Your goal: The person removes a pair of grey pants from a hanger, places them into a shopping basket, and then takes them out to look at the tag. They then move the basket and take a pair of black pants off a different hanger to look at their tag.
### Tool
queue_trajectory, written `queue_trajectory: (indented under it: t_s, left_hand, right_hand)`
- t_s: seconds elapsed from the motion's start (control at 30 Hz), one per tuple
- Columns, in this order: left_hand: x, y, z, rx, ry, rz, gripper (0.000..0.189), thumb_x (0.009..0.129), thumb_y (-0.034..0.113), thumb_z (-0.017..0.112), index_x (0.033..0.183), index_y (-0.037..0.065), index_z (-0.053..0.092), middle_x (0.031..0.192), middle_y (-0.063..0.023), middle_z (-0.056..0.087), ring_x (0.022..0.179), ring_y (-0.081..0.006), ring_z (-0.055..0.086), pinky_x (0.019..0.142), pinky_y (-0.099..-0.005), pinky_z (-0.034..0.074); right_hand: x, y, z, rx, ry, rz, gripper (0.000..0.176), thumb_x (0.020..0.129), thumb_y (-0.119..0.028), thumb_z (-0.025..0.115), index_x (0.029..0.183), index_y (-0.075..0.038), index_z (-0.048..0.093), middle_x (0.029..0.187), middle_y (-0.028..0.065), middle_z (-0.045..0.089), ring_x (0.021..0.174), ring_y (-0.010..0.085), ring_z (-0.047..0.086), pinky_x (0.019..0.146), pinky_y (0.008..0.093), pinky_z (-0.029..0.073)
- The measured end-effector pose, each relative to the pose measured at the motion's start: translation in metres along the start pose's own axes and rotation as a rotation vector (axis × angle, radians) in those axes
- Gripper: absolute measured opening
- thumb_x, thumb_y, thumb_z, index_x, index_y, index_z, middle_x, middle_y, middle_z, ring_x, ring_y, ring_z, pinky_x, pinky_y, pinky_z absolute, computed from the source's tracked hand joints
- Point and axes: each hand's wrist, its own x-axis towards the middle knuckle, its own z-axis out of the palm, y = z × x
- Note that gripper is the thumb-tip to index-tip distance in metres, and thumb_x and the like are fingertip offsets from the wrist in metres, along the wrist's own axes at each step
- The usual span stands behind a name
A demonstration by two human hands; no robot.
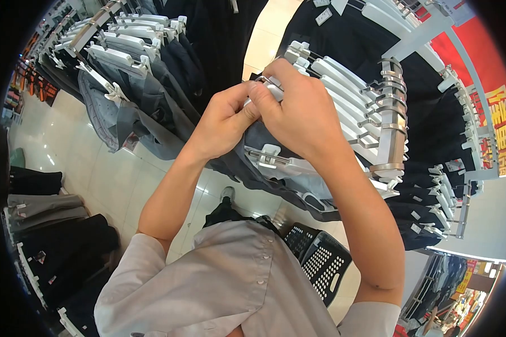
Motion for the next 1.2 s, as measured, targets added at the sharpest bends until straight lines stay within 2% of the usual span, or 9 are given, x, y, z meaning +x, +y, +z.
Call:
queue_trajectory:
  t_s: [0.1,0.23,0.43,0.63,0.73,0.83,0.93,0.97,1.2]
  left_hand:
    - [-0.005,0.008,-0.005,-0.017,0.005,-0.105,0.031,0.090,0.020,0.066,0.111,-0.003,0.059,0.086,0.0007,0.059,0.077,-0.0046,0.050,0.067,-0.0208,0.043]
    - [-0.011,0.005,-0.027,0.156,-0.075,-0.043,0.044,0.072,0.016,0.079,0.107,-0.003,0.060,0.076,0.0015,0.052,0.068,-0.0040,0.046,0.062,-0.0187,0.037]
    - [-0.013,0.006,-0.030,0.204,0.021,-0.185,0.016,0.071,-0.002,0.065,0.087,-0.005,0.065,0.075,0.0003,0.053,0.068,-0.0047,0.049,0.061,-0.0191,0.037]
    - [-0.016,0.014,-0.022,0.171,0.125,-0.125,0.011,0.073,-0.010,0.065,0.084,-0.007,0.066,0.077,-0.0025,0.059,0.068,-0.0062,0.053,0.060,-0.0215,0.040]
    - [-0.023,0.022,-0.016,0.445,0.195,0.022,0.011,0.074,-0.009,0.067,0.084,-0.005,0.067,0.076,-0.0048,0.059,0.066,-0.0087,0.055,0.058,-0.0235,0.041]
    - [-0.027,0.016,-0.008,0.575,0.323,0.203,0.012,0.074,-0.003,0.069,0.086,-0.001,0.069,0.075,-0.0091,0.061,0.063,-0.0199,0.059,0.056,-0.0281,0.044]
    - [-0.030,0.010,0.003,0.599,0.434,0.366,0.009,0.075,-0.005,0.069,0.083,-0.002,0.068,0.074,-0.0097,0.060,0.062,-0.0218,0.058,0.056,-0.0292,0.045]
    - [-0.031,0.008,0.006,0.569,0.466,0.365,0.012,0.073,-0.008,0.068,0.083,-0.002,0.068,0.075,-0.0082,0.060,0.064,-0.0180,0.057,0.057,-0.0269,0.044]
    - [-0.035,0.007,0.009,0.570,0.521,0.389,0.010,0.072,-0.007,0.070,0.080,-0.002,0.065,0.076,-0.0096,0.060,0.066,-0.0200,0.058,0.058,-0.0276,0.045]
  right_hand:
    - [-0.003,0.006,-0.002,0.058,0.018,-0.036,0.035,0.084,-0.028,0.064,0.102,0.002,0.061,0.073,0.0195,0.066,0.069,0.0300,0.067,0.065,0.0366,0.050]
    - [-0.004,0.020,-0.001,0.217,0.028,-0.036,0.036,0.082,-0.026,0.067,0.104,0.003,0.063,0.080,0.0167,0.066,0.073,0.0230,0.063,0.067,0.0339,0.049]
    - [-0.009,0.013,-0.010,0.240,-0.004,-0.004,0.031,0.080,-0.021,0.069,0.097,0.005,0.065,0.078,0.0125,0.066,0.069,0.0192,0.058,0.066,0.0320,0.047]
    - [-0.011,0.010,-0.009,0.224,0.025,-0.058,0.028,0.077,-0.020,0.071,0.090,0.004,0.066,0.073,0.0111,0.064,0.066,0.0178,0.056,0.061,0.0317,0.045]
    - [-0.010,0.009,-0.008,0.206,0.046,-0.092,0.024,0.076,-0.018,0.071,0.086,0.003,0.065,0.071,0.0105,0.063,0.063,0.0171,0.054,0.058,0.0314,0.043]
    - [-0.011,0.006,-0.009,0.203,0.067,-0.123,0.021,0.075,-0.016,0.072,0.082,0.002,0.064,0.069,0.0099,0.061,0.061,0.0174,0.053,0.057,0.0309,0.043]
    - [-0.012,0.010,-0.008,0.195,0.089,-0.204,0.020,0.075,-0.016,0.073,0.079,0.001,0.063,0.066,0.0092,0.059,0.061,0.0180,0.053,0.057,0.0307,0.043]
    - [-0.013,0.010,-0.008,0.196,0.086,-0.211,0.021,0.075,-0.016,0.073,0.078,0.001,0.063,0.066,0.0092,0.058,0.061,0.0181,0.054,0.057,0.0306,0.043]
    - [-0.018,0.011,-0.009,0.115,0.077,-0.281,0.032,0.079,-0.025,0.072,0.094,0.002,0.061,0.069,0.0120,0.060,0.061,0.0236,0.059,0.059,0.0322,0.045]
